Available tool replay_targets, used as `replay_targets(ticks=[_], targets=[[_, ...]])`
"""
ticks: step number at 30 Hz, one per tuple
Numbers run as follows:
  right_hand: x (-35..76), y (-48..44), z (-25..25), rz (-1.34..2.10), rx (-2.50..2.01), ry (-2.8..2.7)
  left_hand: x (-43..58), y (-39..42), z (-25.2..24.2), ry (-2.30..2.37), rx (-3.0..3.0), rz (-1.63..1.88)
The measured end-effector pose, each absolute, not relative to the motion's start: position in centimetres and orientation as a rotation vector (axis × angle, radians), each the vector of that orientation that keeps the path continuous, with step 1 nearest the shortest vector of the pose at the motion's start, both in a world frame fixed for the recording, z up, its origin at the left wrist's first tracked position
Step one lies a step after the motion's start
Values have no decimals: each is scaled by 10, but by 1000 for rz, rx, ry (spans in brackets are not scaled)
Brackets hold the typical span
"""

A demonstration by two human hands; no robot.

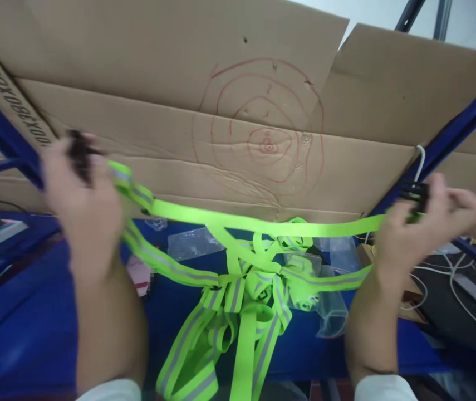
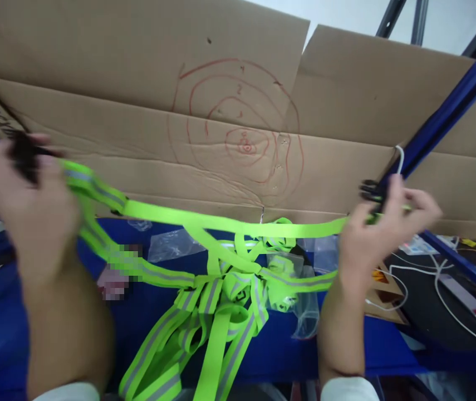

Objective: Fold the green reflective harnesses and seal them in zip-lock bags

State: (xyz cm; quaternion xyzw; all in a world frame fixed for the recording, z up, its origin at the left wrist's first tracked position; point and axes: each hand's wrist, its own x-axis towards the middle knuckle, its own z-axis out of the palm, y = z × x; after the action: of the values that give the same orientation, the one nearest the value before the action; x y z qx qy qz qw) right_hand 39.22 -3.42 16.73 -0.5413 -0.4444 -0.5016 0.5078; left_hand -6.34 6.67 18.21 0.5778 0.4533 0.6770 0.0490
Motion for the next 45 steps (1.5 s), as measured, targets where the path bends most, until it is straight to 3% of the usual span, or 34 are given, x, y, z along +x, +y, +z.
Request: replay_targets(ticks=[1, 2, 7, 11, 25, 31, 37, 45], targets=[[365, -24, 163, -1148, -1334, -1173, -44, 63, 177, 1455, 1923, 2141], [338, -15, 156, -1074, -1330, -1288, -23, 58, 171, 1441, 2145, 2007], [239, 1, 117, -679, -1269, -1678, 59, 31, 145, 1368, 2833, 913], [234, -3, 108, -614, -1291, -1751, 68, 24, 143, 1393, 2846, 730], [248, 2, 113, -522, -1405, -1696, 71, 34, 130, 1517, 2782, 976], [242, 4, 107, -487, -1421, -1786, 76, 44, 117, 1267, 2674, 1059], [251, 5, 109, -486, -1364, -1653, 70, 52, 117, 1345, 2538, 1356], [242, 13, 96, -388, -1365, -1746, 84, 46, 107, 1286, 2578, 1206]])
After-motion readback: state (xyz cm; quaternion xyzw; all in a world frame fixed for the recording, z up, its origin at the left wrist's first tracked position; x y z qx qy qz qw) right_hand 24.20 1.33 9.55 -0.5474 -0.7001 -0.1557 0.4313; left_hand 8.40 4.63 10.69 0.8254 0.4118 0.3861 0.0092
